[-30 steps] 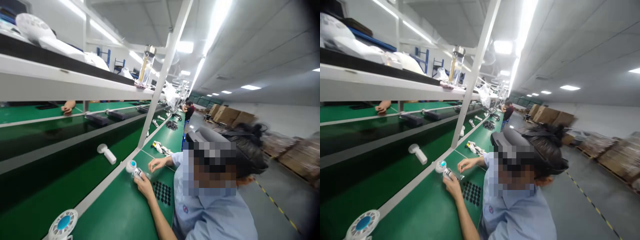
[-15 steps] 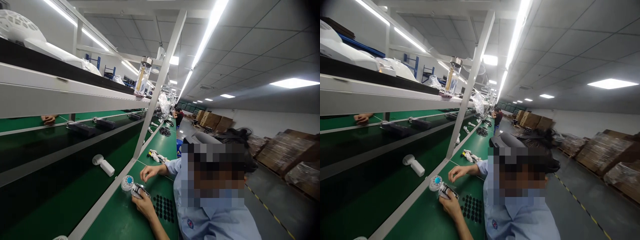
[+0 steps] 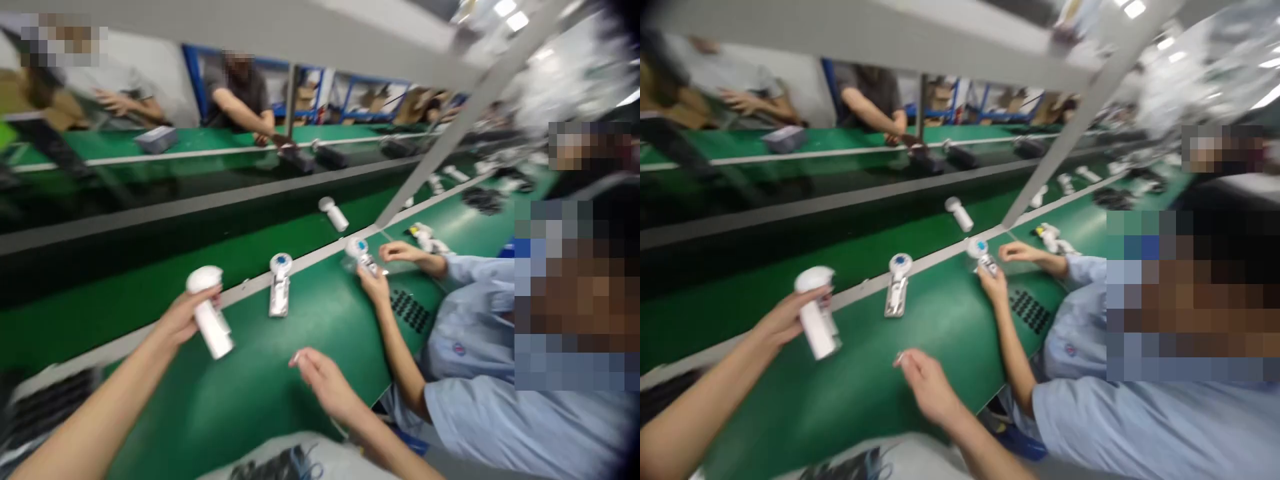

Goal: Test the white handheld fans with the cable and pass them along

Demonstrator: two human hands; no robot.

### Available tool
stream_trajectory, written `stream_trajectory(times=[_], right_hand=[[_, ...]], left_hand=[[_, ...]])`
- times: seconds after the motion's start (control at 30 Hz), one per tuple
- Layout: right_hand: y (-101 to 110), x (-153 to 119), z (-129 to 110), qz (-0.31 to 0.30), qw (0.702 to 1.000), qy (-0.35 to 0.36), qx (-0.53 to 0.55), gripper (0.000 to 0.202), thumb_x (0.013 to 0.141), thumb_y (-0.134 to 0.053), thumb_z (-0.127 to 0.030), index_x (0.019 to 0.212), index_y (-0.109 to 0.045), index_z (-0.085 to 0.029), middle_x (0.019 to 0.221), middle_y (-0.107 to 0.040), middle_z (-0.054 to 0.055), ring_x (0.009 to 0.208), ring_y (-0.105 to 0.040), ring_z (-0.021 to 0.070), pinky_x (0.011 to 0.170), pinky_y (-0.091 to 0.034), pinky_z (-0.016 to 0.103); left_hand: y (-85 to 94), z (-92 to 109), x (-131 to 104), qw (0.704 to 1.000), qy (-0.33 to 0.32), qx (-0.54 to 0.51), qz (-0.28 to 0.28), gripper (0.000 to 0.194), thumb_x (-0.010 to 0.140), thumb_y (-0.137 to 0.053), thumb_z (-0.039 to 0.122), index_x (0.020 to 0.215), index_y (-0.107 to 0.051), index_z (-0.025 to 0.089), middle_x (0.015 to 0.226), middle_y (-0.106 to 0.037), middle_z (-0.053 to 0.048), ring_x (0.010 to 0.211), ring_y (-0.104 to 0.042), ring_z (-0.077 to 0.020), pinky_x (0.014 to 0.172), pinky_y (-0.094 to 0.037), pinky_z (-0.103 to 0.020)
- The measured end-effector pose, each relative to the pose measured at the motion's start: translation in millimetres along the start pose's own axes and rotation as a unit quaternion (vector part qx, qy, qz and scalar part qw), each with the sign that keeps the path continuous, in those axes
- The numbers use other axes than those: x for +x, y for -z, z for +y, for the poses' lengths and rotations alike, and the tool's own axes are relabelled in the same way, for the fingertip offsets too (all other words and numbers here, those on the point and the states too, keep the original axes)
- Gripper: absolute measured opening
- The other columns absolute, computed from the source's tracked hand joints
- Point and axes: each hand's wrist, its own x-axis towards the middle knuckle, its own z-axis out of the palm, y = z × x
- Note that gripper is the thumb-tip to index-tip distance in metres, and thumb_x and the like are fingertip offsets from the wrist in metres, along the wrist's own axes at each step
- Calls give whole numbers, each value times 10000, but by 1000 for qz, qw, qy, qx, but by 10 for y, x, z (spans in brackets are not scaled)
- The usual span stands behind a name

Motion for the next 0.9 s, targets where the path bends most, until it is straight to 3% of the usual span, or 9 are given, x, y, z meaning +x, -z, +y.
stream_trajectory(times=[0.1, 0.17, 0.27, 0.33, 0.5, 0.6, 0.7, 0.83, 0.9], right_hand=[[40, 48, -133, -6, 997, -24, 80, 399, 834, -395, -513, 895, -559, -154, 544, -301, -51, 487, -288, 83, 436, -242, 201], [176, 67, -226, 86, 983, 1, 161, 356, 829, -427, -491, 903, -540, -162, 545, -239, -65, 465, -233, 76, 421, -209, 198], [482, 28, -395, 280, 915, 115, 268, 223, 832, -471, -413, 883, -509, -199, 557, -210, -73, 455, -179, 73, 412, -185, 180], [622, -30, -499, 310, 895, 162, 276, 178, 841, -473, -377, 870, -511, -205, 544, -241, -73, 448, -175, 71, 410, -171, 176], [373, -210, -608, 33, 995, 62, 68, 251, 874, -415, -376, 858, -553, -166, 543, -390, -45, 489, -337, 75, 465, -264, 199], [67, -274, -593, -62, 995, 73, -30, 278, 892, -363, -360, 819, -547, -165, 558, -433, -38, 536, -405, 88, 542, -330, 216], [-117, -288, -540, -95, 992, 74, -44, 283, 895, -346, -363, 838, -547, -173, 615, -459, -27, 575, -429, 93, 578, -356, 221], [-223, -292, -470, -138, 988, 24, 67, 288, 867, -396, -411, 833, -559, -175, 868, -515, 23, 716, -475, 105, 651, -407, 234], [-247, -310, -465, -201, 960, -27, 195, 286, 845, -440, -424, 793, -544, -163, 980, -507, 42, 795, -500, 119, 707, -437, 263]], left_hand=[[-32, -210, -303, 987, 90, -128, -45, 68, 737, -535, 142, 799, -521, 120, 602, -545, -22, 599, -566, -166, 657, -501, -415], [-144, -284, -453, 965, 135, -196, -110, 89, 749, -487, 138, 820, -527, 105, 635, -567, -48, 655, -580, -191, 735, -471, -498], [-256, -339, -646, 954, 136, -213, -161, 120, 751, -514, 143, 847, -546, 79, 703, -593, -80, 692, -585, -184, 757, -480, -442], [-280, -375, -745, 962, 109, -190, -160, 160, 733, -586, 195, 840, -561, 79, 707, -597, -82, 659, -581, -166, 686, -504, -350], [-331, -519, -882, 972, 86, -169, -143, 190, 661, -670, 237, 747, -556, 112, 522, -496, 13, 453, -480, -86, 486, -469, -236], [-364, -610, -955, 984, 61, -145, -86, 219, 634, -691, 215, 776, -556, 117, 518, -485, 30, 426, -455, -72, 483, -460, -233], [-357, -667, -1034, 981, 31, -180, -64, 271, 604, -717, 218, 797, -550, 127, 574, -516, 18, 484, -483, -86, 512, -450, -229], [-310, -722, -1083, 929, 79, -312, -182, 374, 628, -676, 436, 805, -551, 132, 591, -482, 14, 533, -468, -90, 546, -433, -229], [-285, -767, -1073, 915, 63, -336, -213, 474, 632, -643, 509, 934, -553, 155, 599, -462, 28, 524, -443, -78, 537, -414, -214]])
